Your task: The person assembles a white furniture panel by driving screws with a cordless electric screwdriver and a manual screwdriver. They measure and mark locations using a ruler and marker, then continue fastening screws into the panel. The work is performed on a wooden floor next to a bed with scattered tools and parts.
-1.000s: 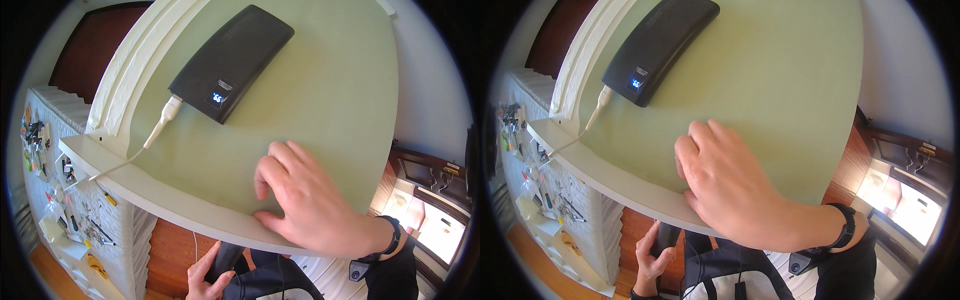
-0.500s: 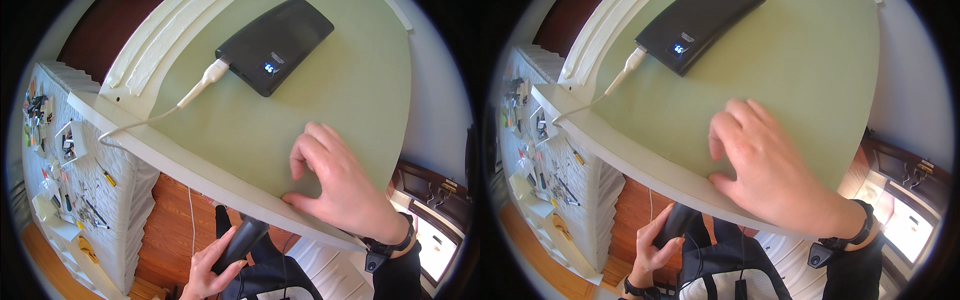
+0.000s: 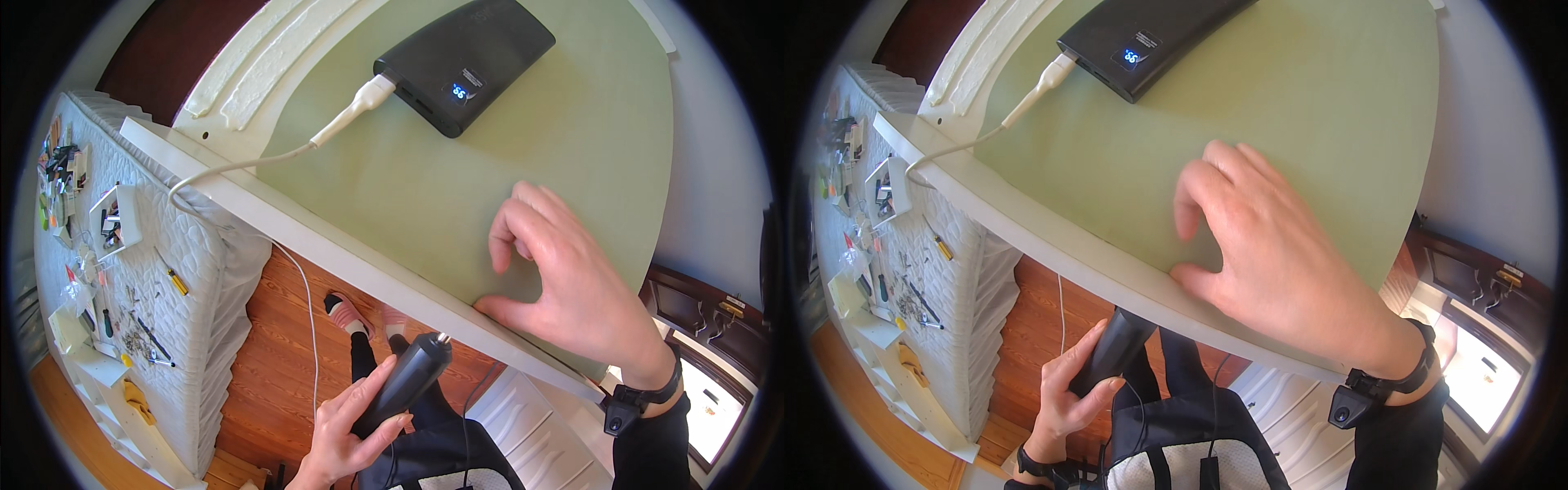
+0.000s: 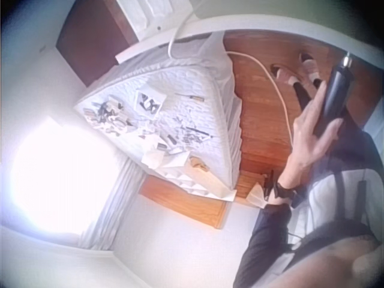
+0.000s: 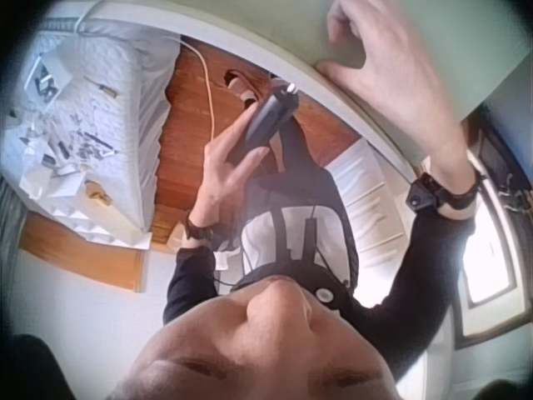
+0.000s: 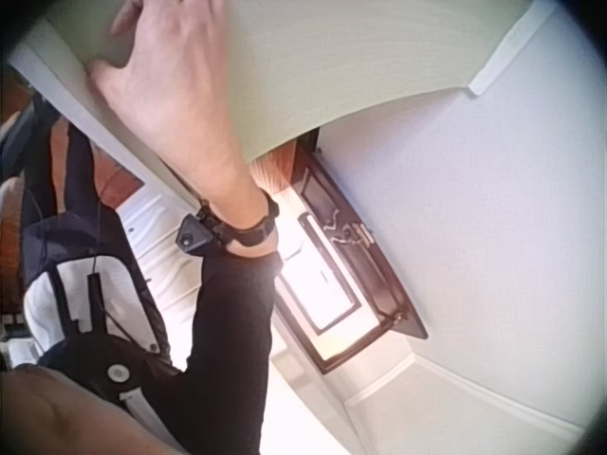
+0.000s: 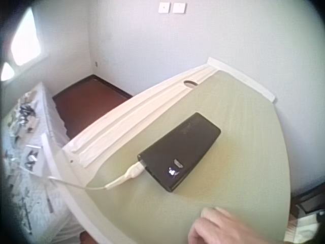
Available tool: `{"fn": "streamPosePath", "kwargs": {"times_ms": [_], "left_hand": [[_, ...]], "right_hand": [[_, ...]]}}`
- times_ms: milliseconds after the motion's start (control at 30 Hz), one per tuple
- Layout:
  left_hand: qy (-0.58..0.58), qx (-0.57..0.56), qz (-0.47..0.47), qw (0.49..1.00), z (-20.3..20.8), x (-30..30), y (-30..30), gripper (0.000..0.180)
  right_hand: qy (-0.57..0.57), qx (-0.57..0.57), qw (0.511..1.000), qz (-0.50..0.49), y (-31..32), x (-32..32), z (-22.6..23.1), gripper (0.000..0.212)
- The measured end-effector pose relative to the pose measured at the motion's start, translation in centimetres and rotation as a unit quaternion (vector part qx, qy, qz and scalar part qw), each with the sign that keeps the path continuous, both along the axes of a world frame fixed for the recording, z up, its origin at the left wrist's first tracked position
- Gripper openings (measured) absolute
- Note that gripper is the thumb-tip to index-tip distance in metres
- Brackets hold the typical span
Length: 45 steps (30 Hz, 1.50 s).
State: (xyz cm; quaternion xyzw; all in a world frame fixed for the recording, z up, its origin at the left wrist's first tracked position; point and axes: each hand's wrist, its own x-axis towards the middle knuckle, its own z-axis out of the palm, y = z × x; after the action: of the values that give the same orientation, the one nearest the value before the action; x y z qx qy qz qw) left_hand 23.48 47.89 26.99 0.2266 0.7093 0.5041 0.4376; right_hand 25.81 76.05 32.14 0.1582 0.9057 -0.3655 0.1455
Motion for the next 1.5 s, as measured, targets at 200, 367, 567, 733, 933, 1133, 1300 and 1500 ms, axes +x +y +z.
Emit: {"fn": "streamPosePath", "kwargs": {"times_ms": [200, 367, 567, 733, 933, 1133, 1300, 1500], "left_hand": [[0.044, 0.029, 0.004, 0.999, -0.4, 0.1, 0.2, 0.065], [0.076, 0.025, -0.001, 0.997, -0.6, 0.3, 0.1, 0.068], [0.085, 0.034, 0.001, 0.996, -0.8, 0.5, 0.1, 0.069], [0.067, 0.044, 0.01, 0.997, -1.0, 0.7, 0.1, 0.068], [0.07, 0.054, 0.016, 0.996, -1.1, 0.9, 0.2, 0.068], [0.067, 0.045, 0.012, 0.997, -1.0, 0.8, 0.0, 0.068], [0.068, 0.048, 0.014, 0.996, -1.0, 0.9, 0.1, 0.068], [0.071, 0.055, 0.017, 0.996, -0.9, 0.9, 0.2, 0.069]], "right_hand": [[0.0, -0.009, 1.0, -0.006, -0.1, 0.1, -0.2, 0.037], [-0.007, -0.018, 1.0, -0.016, -0.1, 0.1, -0.1, 0.038], [-0.007, -0.012, 1.0, -0.014, -0.3, -0.1, 0.0, 0.038], [-0.018, 0.001, 1.0, -0.012, -0.3, -0.3, 0.2, 0.039], [-0.018, 0.002, 1.0, -0.011, -0.3, -0.4, 0.3, 0.039], [-0.025, 0.011, 1.0, -0.005, -0.3, -0.5, 0.3, 0.04], [-0.035, 0.022, 0.999, 0.002, -0.3, -0.7, 0.5, 0.039], [-0.042, 0.025, 0.999, 0.002, -0.3, -0.7, 0.6, 0.039]]}}
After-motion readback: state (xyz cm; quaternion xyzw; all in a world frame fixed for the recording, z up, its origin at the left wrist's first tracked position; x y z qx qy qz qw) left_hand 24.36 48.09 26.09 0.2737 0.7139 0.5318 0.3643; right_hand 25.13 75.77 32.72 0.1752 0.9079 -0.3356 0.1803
